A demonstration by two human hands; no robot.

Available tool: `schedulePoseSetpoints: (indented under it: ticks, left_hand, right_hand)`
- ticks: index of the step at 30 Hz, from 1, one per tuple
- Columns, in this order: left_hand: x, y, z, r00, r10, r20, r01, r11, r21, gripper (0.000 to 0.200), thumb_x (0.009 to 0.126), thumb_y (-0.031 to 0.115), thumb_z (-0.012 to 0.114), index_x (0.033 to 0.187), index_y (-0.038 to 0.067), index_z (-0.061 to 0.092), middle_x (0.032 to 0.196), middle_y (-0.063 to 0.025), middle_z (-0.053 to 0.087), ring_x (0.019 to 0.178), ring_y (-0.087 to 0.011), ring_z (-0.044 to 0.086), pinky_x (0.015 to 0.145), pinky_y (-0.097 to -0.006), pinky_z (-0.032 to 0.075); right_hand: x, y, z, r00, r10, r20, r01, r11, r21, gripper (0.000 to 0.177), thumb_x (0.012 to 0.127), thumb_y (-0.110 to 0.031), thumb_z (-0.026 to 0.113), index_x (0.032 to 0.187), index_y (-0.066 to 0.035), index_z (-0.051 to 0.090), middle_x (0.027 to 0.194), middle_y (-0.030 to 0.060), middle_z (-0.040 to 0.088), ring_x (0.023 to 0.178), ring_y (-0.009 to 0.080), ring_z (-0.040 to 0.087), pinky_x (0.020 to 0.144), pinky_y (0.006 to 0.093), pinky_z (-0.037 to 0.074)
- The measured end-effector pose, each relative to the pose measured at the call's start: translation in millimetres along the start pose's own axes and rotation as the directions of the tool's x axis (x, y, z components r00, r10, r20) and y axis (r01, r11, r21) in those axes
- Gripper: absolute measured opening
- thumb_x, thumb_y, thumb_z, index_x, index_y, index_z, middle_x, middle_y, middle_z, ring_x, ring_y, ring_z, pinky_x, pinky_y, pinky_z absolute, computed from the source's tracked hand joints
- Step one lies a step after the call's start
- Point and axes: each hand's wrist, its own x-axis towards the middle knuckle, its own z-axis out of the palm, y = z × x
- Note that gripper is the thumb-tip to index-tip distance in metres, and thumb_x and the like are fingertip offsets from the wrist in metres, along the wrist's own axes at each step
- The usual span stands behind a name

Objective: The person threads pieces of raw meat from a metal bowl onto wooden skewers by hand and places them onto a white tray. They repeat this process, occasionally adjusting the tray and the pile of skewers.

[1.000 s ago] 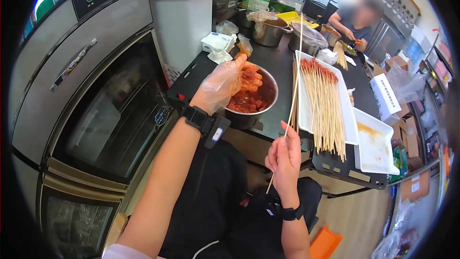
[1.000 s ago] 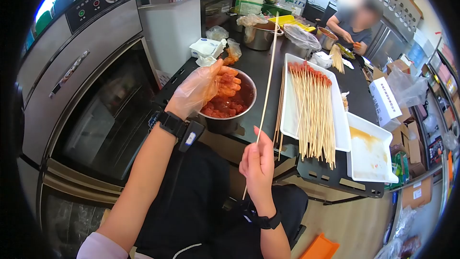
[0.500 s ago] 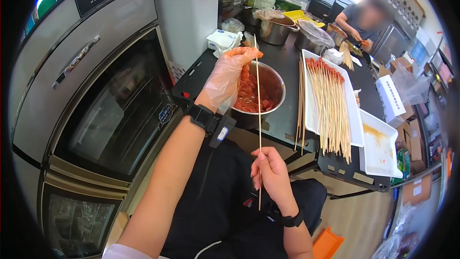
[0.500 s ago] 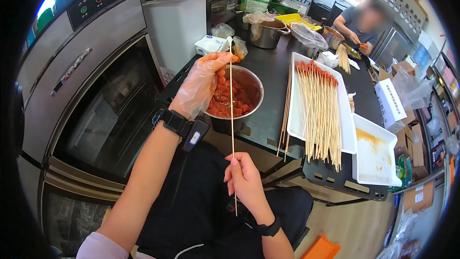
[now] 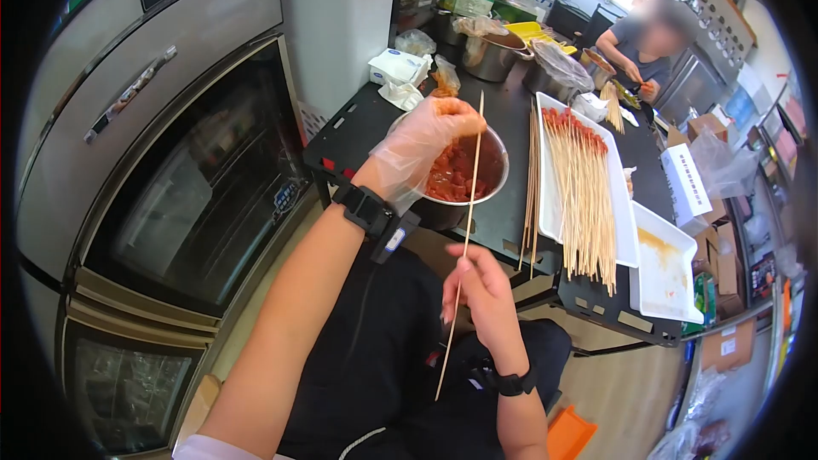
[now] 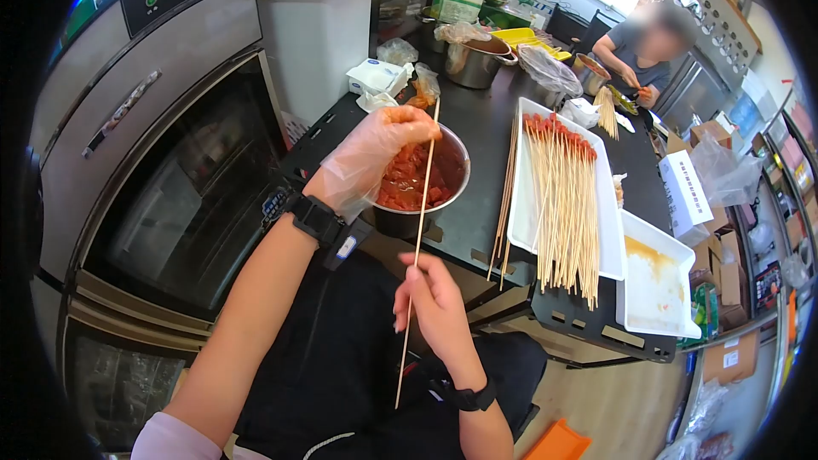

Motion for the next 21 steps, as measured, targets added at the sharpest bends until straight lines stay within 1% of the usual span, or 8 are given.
schedulePoseSetpoints:
  ticks: [1,3,5,7,8,9,11,21]
  left_hand:
    - [-0.3,-0.7,-0.2,1.000,0.001,0.003,-0.001,1.000,-0.008,0.011,0.079,0.012,0.065,0.082,0.003,0.061,0.076,0.0000,0.059,0.068,-0.0079,0.056,0.063,-0.0189,0.045]
    - [-2.6,-2.2,-0.5,0.950,-0.215,0.225,0.205,0.977,0.067,0.010,0.081,0.012,0.064,0.084,0.003,0.062,0.082,-0.0020,0.062,0.074,-0.0094,0.059,0.068,-0.0218,0.047]
    - [0.4,-6.8,-3.6,0.941,-0.247,0.232,0.246,0.969,0.035,0.012,0.082,0.010,0.062,0.089,0.001,0.061,0.088,-0.0047,0.063,0.079,-0.0115,0.061,0.071,-0.0245,0.049]
    - [-4.2,-2.8,-12.4,0.967,-0.123,0.222,0.175,0.957,-0.231,0.014,0.084,0.007,0.059,0.095,0.000,0.058,0.092,-0.0081,0.063,0.086,-0.0165,0.062,0.076,-0.0279,0.050]
    - [0.8,-29.2,-32.0,0.984,0.118,0.135,-0.109,0.992,-0.066,0.018,0.085,0.004,0.055,0.101,-0.004,0.054,0.097,-0.0130,0.061,0.092,-0.0220,0.062,0.083,-0.0318,0.050]
    - [-0.2,-28.2,-31.8,0.984,0.120,0.129,-0.111,0.991,-0.070,0.018,0.085,0.004,0.055,0.101,-0.004,0.054,0.097,-0.0130,0.061,0.092,-0.0220,0.062,0.083,-0.0318,0.050]
    - [-2.9,-24.3,-28.5,0.990,0.022,0.138,0.031,0.928,-0.372,0.020,0.086,0.003,0.052,0.103,-0.007,0.053,0.098,-0.0166,0.060,0.094,-0.0253,0.061,0.087,-0.0338,0.049]
    - [-7.3,2.3,-5.0,0.996,-0.037,0.076,0.054,0.969,-0.241,0.018,0.087,0.002,0.050,0.101,-0.009,0.053,0.099,-0.0151,0.059,0.092,-0.0192,0.060,0.085,-0.0258,0.049]
  right_hand:
    - [6.5,-1.2,0.1,1.000,0.002,-0.004,-0.002,1.000,-0.007,0.025,0.096,-0.018,0.039,0.113,0.000,0.044,0.066,0.0063,0.052,0.047,0.0126,0.050,0.047,0.0232,0.042]
    - [19.5,-1.6,-1.6,0.980,-0.146,-0.136,0.160,0.982,0.103,0.025,0.096,-0.018,0.039,0.112,0.000,0.045,0.064,0.0058,0.051,0.045,0.0125,0.049,0.045,0.0237,0.042]
    - [21.5,-4.3,-1.2,0.964,-0.174,-0.202,0.200,0.973,0.115,0.024,0.096,-0.018,0.039,0.109,0.001,0.047,0.058,0.0029,0.047,0.041,0.0098,0.044,0.042,0.0232,0.040]
    - [20.4,-5.0,-1.9,0.963,-0.182,-0.200,0.210,0.969,0.129,0.023,0.096,-0.018,0.039,0.106,0.001,0.048,0.052,-0.0001,0.041,0.038,0.0066,0.037,0.040,0.0224,0.038]
    - [18.1,-4.4,3.3,0.959,-0.176,-0.223,0.210,0.967,0.142,0.021,0.096,-0.016,0.040,0.104,0.001,0.048,0.049,-0.0027,0.036,0.037,0.0044,0.031,0.038,0.0218,0.035]
    - [17.1,-3.5,6.3,0.960,-0.172,-0.219,0.205,0.969,0.138,0.021,0.096,-0.016,0.040,0.104,0.001,0.048,0.049,-0.0027,0.036,0.037,0.0044,0.031,0.038,0.0218,0.035]
    - [14.6,-1.1,10.3,0.960,-0.150,-0.235,0.184,0.974,0.129,0.020,0.096,-0.016,0.040,0.101,0.000,0.050,0.046,-0.0034,0.031,0.033,0.0050,0.026,0.037,0.0224,0.032]
    - [10.0,-9.6,14.6,0.953,-0.123,-0.278,0.165,0.977,0.133,0.019,0.096,-0.016,0.040,0.100,0.000,0.050,0.047,-0.0036,0.030,0.034,0.0042,0.025,0.035,0.0214,0.029]
